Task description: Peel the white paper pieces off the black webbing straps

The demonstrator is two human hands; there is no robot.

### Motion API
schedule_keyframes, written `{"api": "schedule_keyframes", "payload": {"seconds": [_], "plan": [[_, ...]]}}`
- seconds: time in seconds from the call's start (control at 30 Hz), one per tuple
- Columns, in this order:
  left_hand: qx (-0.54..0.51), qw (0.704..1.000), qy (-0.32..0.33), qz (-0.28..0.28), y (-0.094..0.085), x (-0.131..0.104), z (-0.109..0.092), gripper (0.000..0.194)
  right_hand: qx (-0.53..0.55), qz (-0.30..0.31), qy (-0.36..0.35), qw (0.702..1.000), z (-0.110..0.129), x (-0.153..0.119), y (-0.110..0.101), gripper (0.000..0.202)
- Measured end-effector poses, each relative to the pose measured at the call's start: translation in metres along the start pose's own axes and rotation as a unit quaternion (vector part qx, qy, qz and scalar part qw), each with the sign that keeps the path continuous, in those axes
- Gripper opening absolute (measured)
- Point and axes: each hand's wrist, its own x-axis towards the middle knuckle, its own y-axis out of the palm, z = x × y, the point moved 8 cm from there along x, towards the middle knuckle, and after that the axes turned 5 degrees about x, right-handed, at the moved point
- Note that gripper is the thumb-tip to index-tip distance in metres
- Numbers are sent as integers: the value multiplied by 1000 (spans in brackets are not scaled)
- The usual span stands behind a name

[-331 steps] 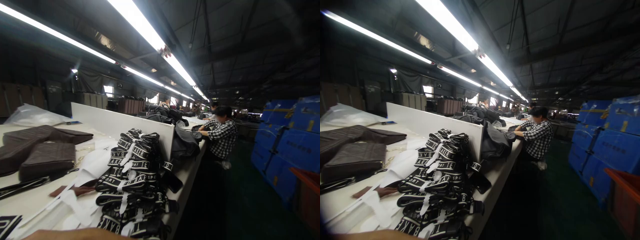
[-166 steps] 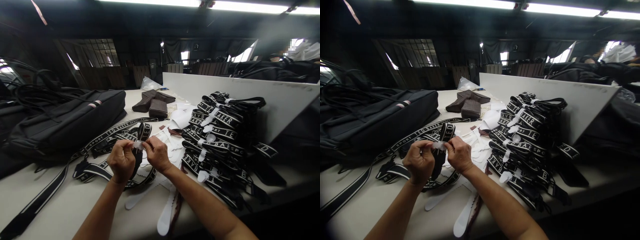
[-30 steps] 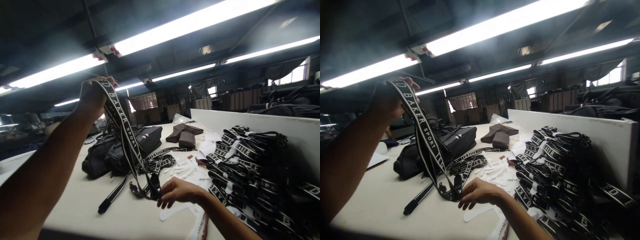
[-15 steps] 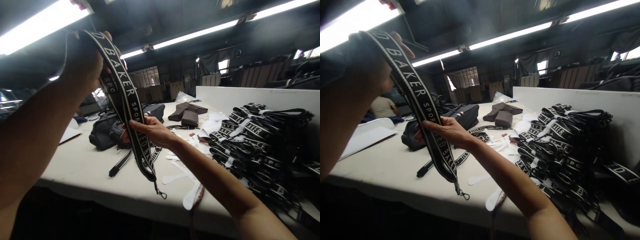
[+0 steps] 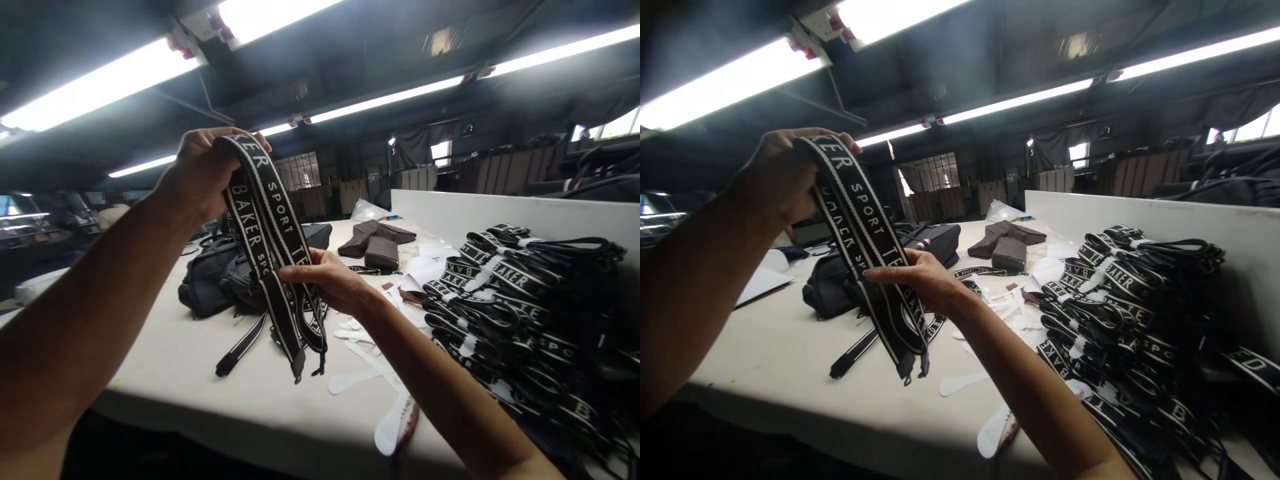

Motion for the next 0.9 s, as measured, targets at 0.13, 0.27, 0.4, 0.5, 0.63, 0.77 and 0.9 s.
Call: {"api": "schedule_keyframes", "payload": {"seconds": [0.13, 0.27, 0.4, 0.5, 0.63, 0.77, 0.9], "plan": [[-30, 991, -130, -14, 5, -7, 13, 5, -72, -63, -82, 992, 1, -2, -9, 31], [-73, 988, -134, 0, 5, -7, 15, 13, -77, -89, -75, 990, -14, -5, -14, 35], [-25, 999, 22, 4, -3, 0, -5, 6, -46, -80, -42, 995, -27, -18, -19, 41], [34, 992, 117, -23, -8, -1, -21, 6, -133, -106, -83, 982, -18, -30, -24, 45], [-43, 983, 174, -29, -2, -1, -34, 3, -176, -90, -141, 970, -10, -35, -17, 44], [-141, 977, 155, -30, 9, 3, -31, 6, -109, -110, -133, 979, -25, -29, -17, 46], [-52, 956, 277, -75, 14, -9, -49, 4, -6, -14, -24, 1000, -50, -26, -4, 53]]}}
